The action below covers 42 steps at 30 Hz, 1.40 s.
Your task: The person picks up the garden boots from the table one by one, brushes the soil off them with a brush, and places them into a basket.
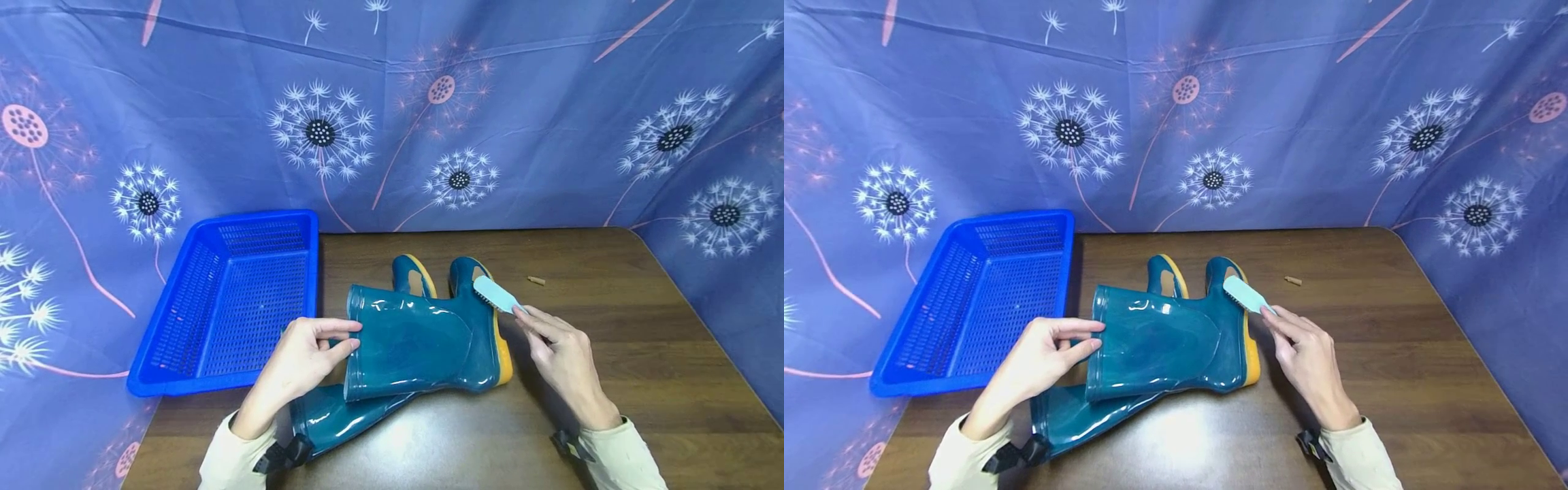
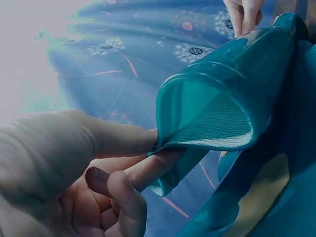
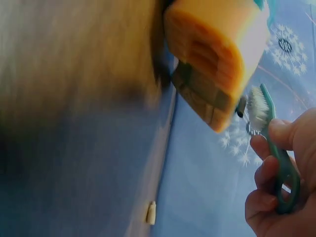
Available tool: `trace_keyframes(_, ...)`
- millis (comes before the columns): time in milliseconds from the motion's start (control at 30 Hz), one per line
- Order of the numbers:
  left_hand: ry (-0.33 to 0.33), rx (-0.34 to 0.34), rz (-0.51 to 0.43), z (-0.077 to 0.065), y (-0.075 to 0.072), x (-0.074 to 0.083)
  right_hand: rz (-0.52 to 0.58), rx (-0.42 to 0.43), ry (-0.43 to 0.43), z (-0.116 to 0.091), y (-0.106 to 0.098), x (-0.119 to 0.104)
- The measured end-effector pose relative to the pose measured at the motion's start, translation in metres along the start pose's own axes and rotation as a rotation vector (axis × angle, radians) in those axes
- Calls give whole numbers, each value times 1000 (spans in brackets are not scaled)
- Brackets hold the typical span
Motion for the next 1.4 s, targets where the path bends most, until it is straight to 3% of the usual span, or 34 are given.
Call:
trace_keyframes(133, -3, 1, -3, 0, 0, 0, -13, -8, -6, 1, 4, -6)
trace_keyframes(300, -1, -8, -2, 0, 0, 0, -99, 91, 59, 4, 0, -8)
trace_keyframes(400, -4, -8, 1, 0, -1, 0, -93, 123, 85, 6, -1, -8)
trace_keyframes(600, -14, -10, 3, 0, 0, 0, -12, 56, 22, 4, 5, -11)
trace_keyframes(733, -17, -6, -4, 0, 1, -1, -41, 8, 12, 3, 9, -12)
trace_keyframes(900, -22, -6, -5, -1, 0, -1, -117, 72, 61, 3, 7, -11)
trace_keyframes(1033, -22, -4, -3, -2, 0, 0, -116, 123, 79, 4, 5, -10)
trace_keyframes(1400, -11, -3, -4, -1, 2, -1, -62, 90, 31, 4, 17, -19)
Point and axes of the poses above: each hand's wrist, its own z-axis towards the middle knuckle, its own y-axis out of the palm, x = y × z, the point moved 3 cm from there along z, towards the middle knuckle, and after that the axes turned 2 degrees about x, right-handed, at the moved point
